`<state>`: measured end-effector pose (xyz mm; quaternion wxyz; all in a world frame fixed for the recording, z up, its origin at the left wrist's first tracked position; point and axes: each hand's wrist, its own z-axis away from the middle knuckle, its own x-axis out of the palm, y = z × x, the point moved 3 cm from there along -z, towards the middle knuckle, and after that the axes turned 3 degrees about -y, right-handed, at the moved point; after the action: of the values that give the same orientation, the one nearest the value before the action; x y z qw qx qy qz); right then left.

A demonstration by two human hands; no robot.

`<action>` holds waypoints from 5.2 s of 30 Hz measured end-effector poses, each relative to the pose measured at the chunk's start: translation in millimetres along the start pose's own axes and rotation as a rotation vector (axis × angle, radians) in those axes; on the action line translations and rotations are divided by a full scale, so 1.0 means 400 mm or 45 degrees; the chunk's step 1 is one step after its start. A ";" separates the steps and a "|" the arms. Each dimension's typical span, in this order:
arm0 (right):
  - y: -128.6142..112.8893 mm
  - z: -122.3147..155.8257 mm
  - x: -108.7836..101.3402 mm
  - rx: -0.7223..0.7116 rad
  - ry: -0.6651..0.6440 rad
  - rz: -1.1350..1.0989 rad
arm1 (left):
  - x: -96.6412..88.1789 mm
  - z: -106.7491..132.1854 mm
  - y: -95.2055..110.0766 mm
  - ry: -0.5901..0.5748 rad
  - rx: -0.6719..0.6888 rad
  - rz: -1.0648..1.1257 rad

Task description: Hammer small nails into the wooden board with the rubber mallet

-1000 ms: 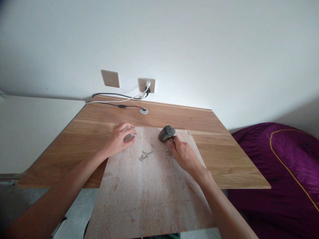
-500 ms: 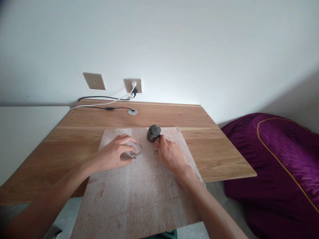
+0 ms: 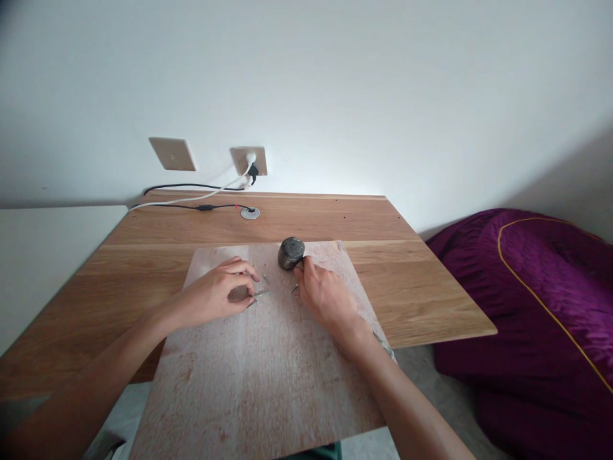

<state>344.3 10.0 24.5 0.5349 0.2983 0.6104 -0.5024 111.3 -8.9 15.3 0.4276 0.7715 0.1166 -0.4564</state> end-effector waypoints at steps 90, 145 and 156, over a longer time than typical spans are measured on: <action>0.003 0.007 0.007 -0.004 0.050 0.140 | -0.036 -0.005 -0.135 0.328 -0.252 0.065; -0.091 -0.056 -0.020 -0.165 -0.030 0.201 | -0.023 -0.010 -0.148 0.425 -0.226 0.086; -0.163 -0.053 -0.061 -0.225 0.087 0.130 | -0.022 -0.009 -0.147 0.348 -0.208 0.062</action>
<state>284.1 13.2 65.1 0.5629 0.2977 0.6542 -0.4081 74.9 31.4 -9.5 0.4800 0.7916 0.1919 -0.3257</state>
